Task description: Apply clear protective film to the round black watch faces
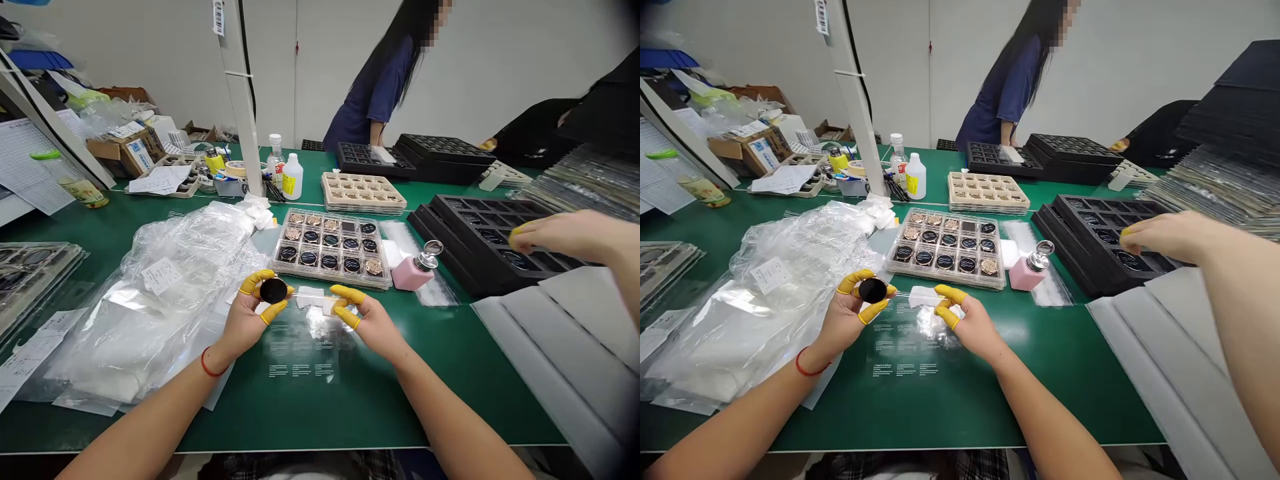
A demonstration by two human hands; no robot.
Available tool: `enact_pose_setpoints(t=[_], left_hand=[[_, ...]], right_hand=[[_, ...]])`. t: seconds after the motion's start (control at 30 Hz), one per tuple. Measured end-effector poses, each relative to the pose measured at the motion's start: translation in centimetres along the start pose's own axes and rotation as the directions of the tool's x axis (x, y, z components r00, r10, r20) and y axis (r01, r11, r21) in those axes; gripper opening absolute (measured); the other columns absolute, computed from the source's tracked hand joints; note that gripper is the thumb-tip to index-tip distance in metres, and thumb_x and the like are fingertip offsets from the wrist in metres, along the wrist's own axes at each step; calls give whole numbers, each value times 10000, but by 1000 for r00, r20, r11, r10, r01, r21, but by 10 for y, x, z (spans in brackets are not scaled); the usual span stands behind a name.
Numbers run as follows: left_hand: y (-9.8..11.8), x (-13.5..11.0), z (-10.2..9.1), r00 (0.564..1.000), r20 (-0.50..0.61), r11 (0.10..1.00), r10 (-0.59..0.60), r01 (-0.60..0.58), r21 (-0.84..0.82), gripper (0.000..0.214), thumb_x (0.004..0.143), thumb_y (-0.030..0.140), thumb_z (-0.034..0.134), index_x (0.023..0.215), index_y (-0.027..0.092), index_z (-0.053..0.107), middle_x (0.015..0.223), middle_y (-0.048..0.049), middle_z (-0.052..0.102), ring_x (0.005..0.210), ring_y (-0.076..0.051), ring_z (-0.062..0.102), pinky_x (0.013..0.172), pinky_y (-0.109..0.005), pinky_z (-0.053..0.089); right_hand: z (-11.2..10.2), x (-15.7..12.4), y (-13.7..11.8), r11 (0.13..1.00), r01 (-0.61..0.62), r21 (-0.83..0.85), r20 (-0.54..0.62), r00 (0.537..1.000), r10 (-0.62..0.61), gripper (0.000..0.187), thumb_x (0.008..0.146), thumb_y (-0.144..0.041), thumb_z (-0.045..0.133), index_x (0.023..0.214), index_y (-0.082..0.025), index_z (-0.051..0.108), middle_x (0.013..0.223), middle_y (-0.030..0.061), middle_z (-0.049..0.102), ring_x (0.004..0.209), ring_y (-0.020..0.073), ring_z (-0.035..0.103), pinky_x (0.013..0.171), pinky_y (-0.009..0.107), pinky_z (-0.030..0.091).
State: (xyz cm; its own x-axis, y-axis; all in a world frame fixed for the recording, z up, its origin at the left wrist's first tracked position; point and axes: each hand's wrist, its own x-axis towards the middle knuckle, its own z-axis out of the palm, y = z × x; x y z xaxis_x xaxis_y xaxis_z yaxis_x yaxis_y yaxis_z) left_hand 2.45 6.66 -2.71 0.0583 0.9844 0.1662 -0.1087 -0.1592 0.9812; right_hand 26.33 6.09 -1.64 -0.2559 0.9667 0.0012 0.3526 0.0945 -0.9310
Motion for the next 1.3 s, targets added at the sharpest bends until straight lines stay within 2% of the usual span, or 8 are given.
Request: enact_pose_setpoints(t=[0.1,0.2,0.37,0.53,0.7,0.83,1.03,1.3], left_hand=[[-2,-2,-4,996,82,998,37,-42,55,474,671,219,739,1066,208,478,1028,-58,678,922,-230,680,926,-397,506],[0,-2,-5,994,110,997,15,-24,75,454,679,227,732,1058,204,483,1057,-64,665,944,-236,673,920,-387,512],[3,0,-1,984,152,996,-94,93,14,469,719,233,702,1105,207,438,972,-64,706,966,-230,665,924,-407,502],[2,-1,3,955,241,982,-174,185,-25,503,721,224,702,1136,212,420,986,-62,704,1003,-221,648,943,-397,480],[-2,-2,11,931,205,953,-301,302,27,528,699,260,714,1132,206,417,932,-54,686,924,-234,673,874,-407,507],[-5,-9,18,911,288,955,-294,290,58,499,706,233,706,1127,230,438,946,-25,663,887,-197,671,852,-363,509],[-4,-18,23,889,395,973,-230,216,79,450,734,243,684,1132,221,475,982,-40,656,871,-184,655,811,-324,510],[-9,-19,23,877,411,968,-250,228,103,461,728,247,690,1137,230,478,945,-34,662,868,-196,653,809,-346,509]], right_hand=[[-2,1,1,986,-71,151,76,995,60,411,838,-368,524,1217,-211,505,737,6,626,722,156,571,726,325,464],[-5,2,1,983,-106,153,131,988,86,459,854,-387,495,1271,-199,452,690,4,623,672,152,564,686,320,459],[-12,3,-1,997,-6,-79,-69,998,1,333,802,-377,570,1107,-244,574,1048,44,621,993,207,543,900,383,402],[-15,4,-2,994,8,-113,-48,999,-13,121,782,-325,575,811,-214,612,912,32,629,889,202,559,839,366,422],[-15,3,-11,995,68,71,-137,989,-58,111,776,-322,606,750,-215,591,887,27,609,874,191,550,834,353,415],[9,3,-23,974,89,206,-218,975,-43,148,750,-331,642,678,-213,589,1032,36,600,1002,215,532,907,386,386],[46,6,-24,971,-7,239,-81,996,27,190,733,-385,652,665,-213,607,1018,37,617,999,216,543,907,393,404],[43,7,-18,968,-13,252,2,1000,13,156,752,-348,618,704,-201,606,888,36,630,869,189,565,824,344,444]])
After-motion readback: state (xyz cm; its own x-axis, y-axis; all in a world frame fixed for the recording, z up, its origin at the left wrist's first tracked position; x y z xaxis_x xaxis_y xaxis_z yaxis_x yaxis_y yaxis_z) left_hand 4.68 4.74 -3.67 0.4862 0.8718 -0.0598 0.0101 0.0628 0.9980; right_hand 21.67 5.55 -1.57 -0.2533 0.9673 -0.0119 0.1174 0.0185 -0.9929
